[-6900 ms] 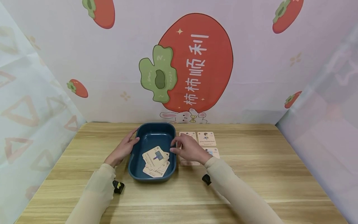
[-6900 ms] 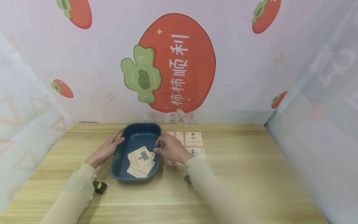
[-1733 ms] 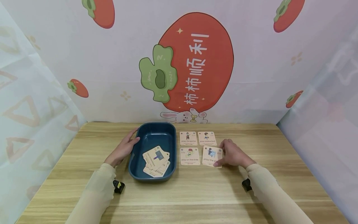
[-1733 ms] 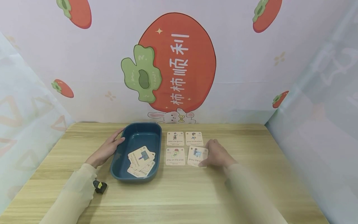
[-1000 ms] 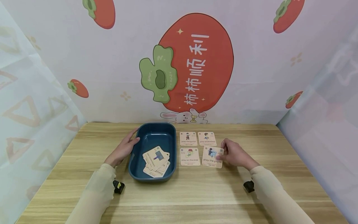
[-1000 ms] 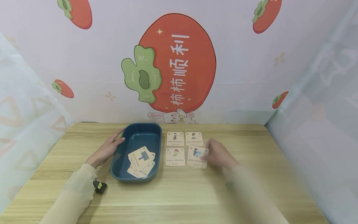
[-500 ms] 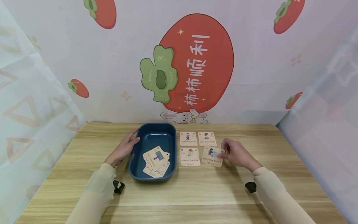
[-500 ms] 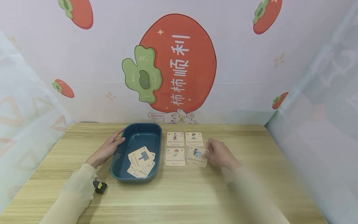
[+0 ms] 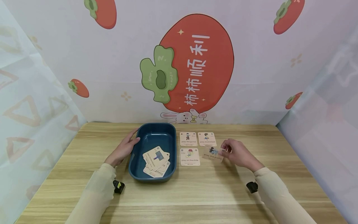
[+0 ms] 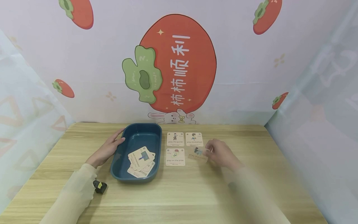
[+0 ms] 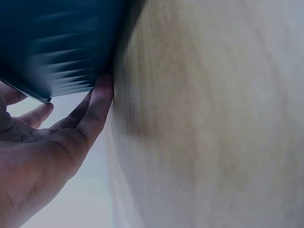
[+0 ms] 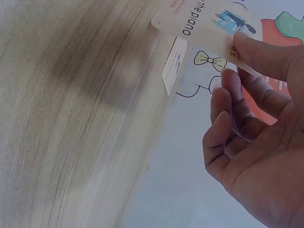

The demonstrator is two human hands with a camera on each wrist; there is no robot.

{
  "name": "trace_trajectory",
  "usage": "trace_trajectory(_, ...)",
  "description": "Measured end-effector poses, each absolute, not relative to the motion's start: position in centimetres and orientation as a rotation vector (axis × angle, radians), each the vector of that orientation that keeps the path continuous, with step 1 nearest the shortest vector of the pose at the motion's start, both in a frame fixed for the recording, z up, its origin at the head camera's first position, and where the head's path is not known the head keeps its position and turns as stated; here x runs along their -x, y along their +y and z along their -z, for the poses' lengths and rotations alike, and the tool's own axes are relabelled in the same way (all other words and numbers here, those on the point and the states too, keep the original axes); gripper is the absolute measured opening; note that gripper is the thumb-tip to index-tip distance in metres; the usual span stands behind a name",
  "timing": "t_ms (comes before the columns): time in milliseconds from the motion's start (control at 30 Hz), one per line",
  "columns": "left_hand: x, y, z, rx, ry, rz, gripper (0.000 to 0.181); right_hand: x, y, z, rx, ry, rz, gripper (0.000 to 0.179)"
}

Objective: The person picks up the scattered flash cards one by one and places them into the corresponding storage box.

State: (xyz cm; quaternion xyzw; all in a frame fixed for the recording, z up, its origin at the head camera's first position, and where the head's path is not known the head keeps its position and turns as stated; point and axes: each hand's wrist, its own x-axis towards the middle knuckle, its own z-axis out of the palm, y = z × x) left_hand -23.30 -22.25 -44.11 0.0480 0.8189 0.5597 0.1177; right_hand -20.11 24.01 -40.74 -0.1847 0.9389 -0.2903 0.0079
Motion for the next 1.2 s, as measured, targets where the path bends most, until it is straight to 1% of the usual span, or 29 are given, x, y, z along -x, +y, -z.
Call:
trace_trajectory(167, 23.3, -22.2, 44.1, -0.133, 2.393, -1.637, 0.062, 20.1, 24.1, 40.7, 0.633, 2.954, 0.896, 0.006)
trace_trajectory(567, 23.3, -22.2, 44.1, -0.126, 2.404, -1.617, 0.063, 20.0, 24.2, 40.7, 0.650, 2.965, 0.934, 0.006)
trace_trajectory(1200, 23.2, -22.2, 44.0, -0.141, 2.402, -1.623, 0.062, 19.5, 23.3, 38.5, 0.693, 3.014, 1.013, 0.007)
